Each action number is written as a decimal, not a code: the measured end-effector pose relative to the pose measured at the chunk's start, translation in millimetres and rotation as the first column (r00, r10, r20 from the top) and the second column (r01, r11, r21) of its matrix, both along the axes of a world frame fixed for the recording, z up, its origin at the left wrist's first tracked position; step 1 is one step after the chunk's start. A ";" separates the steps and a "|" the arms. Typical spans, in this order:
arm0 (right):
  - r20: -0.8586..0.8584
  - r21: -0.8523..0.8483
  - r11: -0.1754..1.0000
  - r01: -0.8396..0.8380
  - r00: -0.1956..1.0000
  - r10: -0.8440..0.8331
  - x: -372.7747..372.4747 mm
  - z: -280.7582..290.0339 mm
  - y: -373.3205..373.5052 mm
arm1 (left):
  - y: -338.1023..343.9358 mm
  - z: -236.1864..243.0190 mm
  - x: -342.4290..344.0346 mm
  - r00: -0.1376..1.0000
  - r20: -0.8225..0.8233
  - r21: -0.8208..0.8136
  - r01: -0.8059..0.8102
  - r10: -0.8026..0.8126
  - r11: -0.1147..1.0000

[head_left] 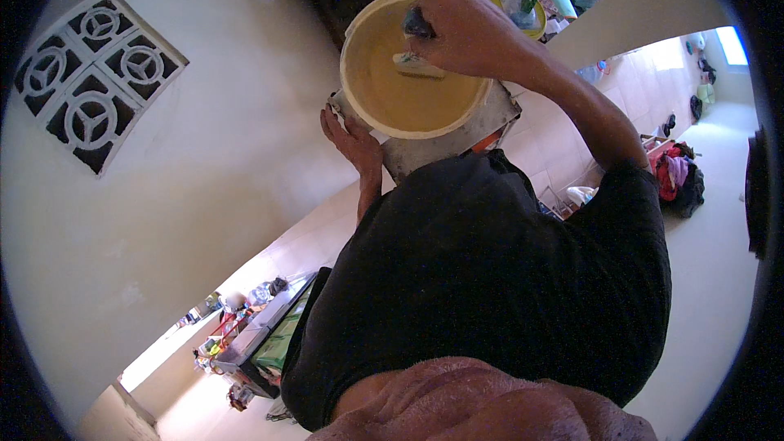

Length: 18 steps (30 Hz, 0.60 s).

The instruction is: The person paints the ceiling using a paintbrush and a bucket of yellow paint. They repeatedly dip the brush into the bucket and apply paint to the ceiling surface in a room with white walls and a decorative window.

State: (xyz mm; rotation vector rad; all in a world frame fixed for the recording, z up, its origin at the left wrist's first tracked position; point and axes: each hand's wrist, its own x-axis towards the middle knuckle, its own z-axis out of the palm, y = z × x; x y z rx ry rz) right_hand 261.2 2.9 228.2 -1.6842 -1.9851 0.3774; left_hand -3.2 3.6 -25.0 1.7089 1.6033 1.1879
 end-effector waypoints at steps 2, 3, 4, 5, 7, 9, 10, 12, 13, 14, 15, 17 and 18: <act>-0.082 0.023 0.995 0.093 0.992 -0.091 -0.2 7.9 -3.5 | 2.1 -0.5 0.6 0.999 0.037 0.004 -0.008 0.008 1.000; -0.131 -0.039 0.996 0.084 0.987 -0.088 -2.4 9.6 -3.8 | 2.1 -0.5 0.2 0.999 0.039 -0.005 -0.014 0.014 1.000; -0.175 -0.102 0.992 0.077 0.980 -0.094 -3.7 9.6 -4.8 | 2.3 0.0 1.5 0.999 0.045 -0.015 -0.015 0.015 1.000; -0.219 -0.164 0.984 0.065 0.971 -0.101 -4.5 9.1 -4.8 | 2.8 -1.1 0.7 1.000 0.009 -0.003 -0.020 0.020 1.000; -0.298 -0.162 0.985 0.055 0.949 -0.103 -0.6 8.0 -2.5 | 3.2 1.1 0.0 0.998 -0.058 0.024 -0.035 0.036 0.999; -0.320 -0.138 0.989 0.045 0.943 -0.088 7.6 9.4 -1.9 | -0.2 10.3 1.9 0.997 -0.073 -0.010 -0.032 0.032 0.999; -0.304 -0.113 0.993 0.036 0.950 -0.069 9.9 13.3 -2.4 | -2.4 15.5 2.1 0.996 -0.083 -0.028 -0.038 0.035 0.999; -0.228 -0.020 0.999 0.036 0.973 -0.039 8.9 34.0 -11.8 | -0.4 8.0 1.1 0.995 -0.090 -0.016 -0.047 0.045 0.999; -0.216 0.050 0.999 0.005 0.976 0.006 11.9 29.5 -11.9 | 0.2 6.0 0.9 0.995 -0.095 -0.011 -0.045 0.044 0.999; -0.205 0.118 0.993 -0.022 0.978 0.046 15.9 15.6 -12.5 | -1.8 17.1 3.7 0.995 -0.089 -0.029 -0.049 0.046 0.998; -0.192 0.186 0.981 -0.049 0.978 0.085 20.0 6.9 -14.2 | -4.9 29.1 7.1 0.995 -0.083 -0.048 -0.053 0.048 0.997; -0.042 0.271 0.951 -0.150 0.985 0.167 23.0 4.8 -22.2 | -3.9 29.4 7.9 0.997 -0.052 -0.042 -0.057 0.055 0.997; 0.035 0.306 0.930 -0.203 0.979 0.202 24.0 5.6 -28.1 | -0.6 13.8 4.8 0.998 -0.026 -0.013 -0.057 0.056 0.998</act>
